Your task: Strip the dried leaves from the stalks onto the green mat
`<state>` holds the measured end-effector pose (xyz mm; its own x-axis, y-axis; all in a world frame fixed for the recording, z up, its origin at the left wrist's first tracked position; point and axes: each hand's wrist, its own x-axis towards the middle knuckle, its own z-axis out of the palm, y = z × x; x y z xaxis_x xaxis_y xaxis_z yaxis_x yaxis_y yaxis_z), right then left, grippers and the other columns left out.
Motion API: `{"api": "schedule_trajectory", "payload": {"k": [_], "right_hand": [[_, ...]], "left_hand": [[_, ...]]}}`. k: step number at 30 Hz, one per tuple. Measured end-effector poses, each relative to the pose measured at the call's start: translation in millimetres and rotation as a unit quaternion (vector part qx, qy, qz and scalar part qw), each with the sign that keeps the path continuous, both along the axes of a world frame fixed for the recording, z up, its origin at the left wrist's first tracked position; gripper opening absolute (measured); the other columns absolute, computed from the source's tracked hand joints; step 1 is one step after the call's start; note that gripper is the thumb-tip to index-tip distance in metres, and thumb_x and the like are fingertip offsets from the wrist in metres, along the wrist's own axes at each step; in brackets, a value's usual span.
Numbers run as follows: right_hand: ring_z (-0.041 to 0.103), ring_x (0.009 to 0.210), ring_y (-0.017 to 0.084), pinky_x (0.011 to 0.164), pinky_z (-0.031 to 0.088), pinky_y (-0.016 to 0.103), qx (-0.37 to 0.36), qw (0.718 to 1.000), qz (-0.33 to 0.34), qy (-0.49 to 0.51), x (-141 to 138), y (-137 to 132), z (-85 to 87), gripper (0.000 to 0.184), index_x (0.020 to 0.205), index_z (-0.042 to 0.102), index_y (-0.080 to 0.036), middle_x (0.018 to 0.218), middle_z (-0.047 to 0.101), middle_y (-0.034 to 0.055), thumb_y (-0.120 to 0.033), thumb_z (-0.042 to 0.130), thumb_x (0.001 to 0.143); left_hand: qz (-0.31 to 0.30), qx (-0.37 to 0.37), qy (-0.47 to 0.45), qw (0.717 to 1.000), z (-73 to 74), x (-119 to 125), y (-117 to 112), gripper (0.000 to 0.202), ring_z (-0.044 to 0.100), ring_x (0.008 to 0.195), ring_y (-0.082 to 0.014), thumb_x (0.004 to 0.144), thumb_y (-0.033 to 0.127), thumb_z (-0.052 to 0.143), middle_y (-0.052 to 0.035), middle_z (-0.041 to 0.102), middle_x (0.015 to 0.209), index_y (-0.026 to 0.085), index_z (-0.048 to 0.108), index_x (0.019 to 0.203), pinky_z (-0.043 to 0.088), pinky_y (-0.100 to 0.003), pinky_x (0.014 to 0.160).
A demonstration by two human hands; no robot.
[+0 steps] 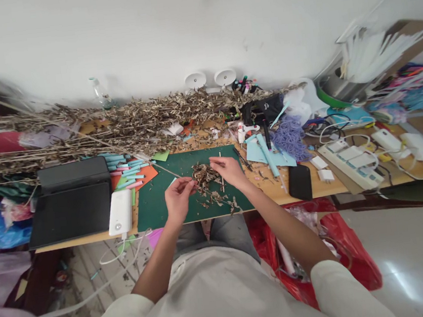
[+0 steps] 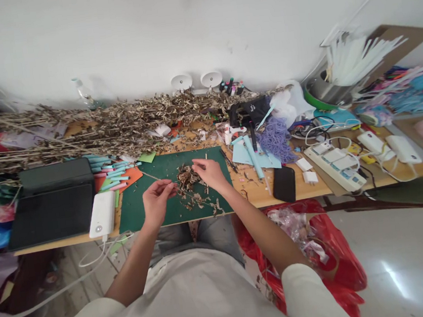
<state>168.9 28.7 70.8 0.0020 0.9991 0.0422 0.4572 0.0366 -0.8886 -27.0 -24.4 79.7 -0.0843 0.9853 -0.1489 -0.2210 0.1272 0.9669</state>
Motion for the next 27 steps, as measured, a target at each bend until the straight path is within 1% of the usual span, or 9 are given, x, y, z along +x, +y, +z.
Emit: {"api": "schedule_trajectory", "payload": {"k": [2, 4, 6, 9, 12, 16, 21, 24, 27], "right_hand": [[0.068, 0.094, 0.02, 0.083, 0.053, 0.033, 0.022, 0.999, 0.027, -0.032, -8, -6, 10.2, 0.026, 0.107, 0.07, -0.021, 0.106, 0.072, 0.0073, -0.029, 0.058, 0.085], [0.067, 0.096, 0.02, 0.084, 0.052, 0.032, 0.058, 0.995, 0.066, -0.047, -17, -20, 23.2, 0.027, 0.108, 0.069, -0.022, 0.107, 0.071, 0.0066, -0.033, 0.057, 0.087], [0.065, 0.097, 0.02, 0.085, 0.05, 0.031, 0.094, 0.987, 0.113, -0.073, -27, -36, 34.1, 0.029, 0.108, 0.069, -0.023, 0.106, 0.07, 0.0064, -0.038, 0.063, 0.084], [0.065, 0.092, 0.02, 0.081, 0.05, 0.03, 0.11, 0.973, 0.151, -0.138, -37, -54, 38.0, 0.03, 0.108, 0.068, -0.023, 0.1, 0.071, 0.0065, -0.032, 0.07, 0.079], [0.065, 0.084, 0.018, 0.076, 0.048, 0.028, 0.117, 0.968, 0.132, -0.179, -40, -60, 28.8, 0.017, 0.099, 0.07, -0.023, 0.091, 0.071, 0.0051, -0.021, 0.063, 0.084], [0.064, 0.08, 0.016, 0.074, 0.048, 0.026, 0.163, 0.97, 0.116, -0.141, -38, -57, 18.9, 0.015, 0.09, 0.072, -0.022, 0.087, 0.071, 0.0043, -0.017, 0.058, 0.087], [0.063, 0.072, 0.014, 0.067, 0.048, 0.023, 0.175, 0.977, 0.092, -0.085, -41, -58, 23.6, 0.016, 0.086, 0.072, -0.02, 0.081, 0.069, 0.003, -0.013, 0.058, 0.084], [0.063, 0.07, 0.014, 0.066, 0.048, 0.024, 0.172, 0.979, 0.069, -0.09, -41, -60, 27.0, 0.016, 0.085, 0.072, -0.02, 0.078, 0.069, 0.0031, -0.012, 0.059, 0.082], [0.063, 0.068, 0.015, 0.064, 0.049, 0.024, 0.176, 0.979, 0.036, -0.092, -33, -54, 27.8, 0.015, 0.084, 0.073, -0.02, 0.078, 0.069, 0.004, -0.015, 0.059, 0.083]], "left_hand": [[0.0, -0.001, -0.002, 1.0, 0.7, 1, 0, 0.029, 0.069, 0.068, -0.0158, 0.068, 0.037, 0.076, -0.0057, 0.072, 0.078, 0.016, 0.066, 0.085, 0.056, -0.025, 0.062], [-0.001, 0.0, -0.004, 1.0, 1.0, 1, 0, 0.028, 0.068, 0.067, -0.0157, 0.067, 0.036, 0.077, -0.0043, 0.071, 0.076, 0.016, 0.067, 0.084, 0.057, -0.026, 0.061], [-0.003, 0.005, -0.008, 1.0, 0.1, 1, 0, 0.027, 0.068, 0.066, -0.0155, 0.066, 0.036, 0.078, -0.0033, 0.07, 0.074, 0.016, 0.067, 0.082, 0.057, -0.026, 0.062], [-0.004, 0.012, -0.014, 1.0, -2.2, 1, 0, 0.027, 0.068, 0.066, -0.0155, 0.066, 0.035, 0.078, -0.0034, 0.07, 0.074, 0.016, 0.067, 0.082, 0.058, -0.027, 0.063], [0.007, 0.009, -0.011, 1.0, -3.1, 3, -1, 0.029, 0.068, 0.065, -0.016, 0.065, 0.036, 0.078, -0.0037, 0.07, 0.074, 0.015, 0.066, 0.081, 0.058, -0.027, 0.062], [0.02, 0.011, -0.005, 1.0, -0.4, 5, -3, 0.029, 0.068, 0.064, -0.0156, 0.064, 0.036, 0.079, -0.004, 0.07, 0.073, 0.014, 0.065, 0.078, 0.058, -0.025, 0.06], [0.033, 0.019, -0.001, 0.999, 2.5, 7, -5, 0.028, 0.068, 0.062, -0.0146, 0.066, 0.035, 0.078, -0.0036, 0.069, 0.072, 0.013, 0.065, 0.079, 0.059, -0.026, 0.062], [0.053, 0.02, -0.009, 0.998, 3.5, 5, -5, 0.029, 0.068, 0.064, -0.0149, 0.066, 0.035, 0.078, -0.0036, 0.069, 0.072, 0.013, 0.065, 0.081, 0.059, -0.027, 0.064], [0.082, 0.02, -0.011, 0.996, 4.8, -2, -2, 0.031, 0.07, 0.067, -0.0165, 0.067, 0.035, 0.077, -0.0045, 0.07, 0.074, 0.013, 0.065, 0.085, 0.059, -0.027, 0.065]]}}
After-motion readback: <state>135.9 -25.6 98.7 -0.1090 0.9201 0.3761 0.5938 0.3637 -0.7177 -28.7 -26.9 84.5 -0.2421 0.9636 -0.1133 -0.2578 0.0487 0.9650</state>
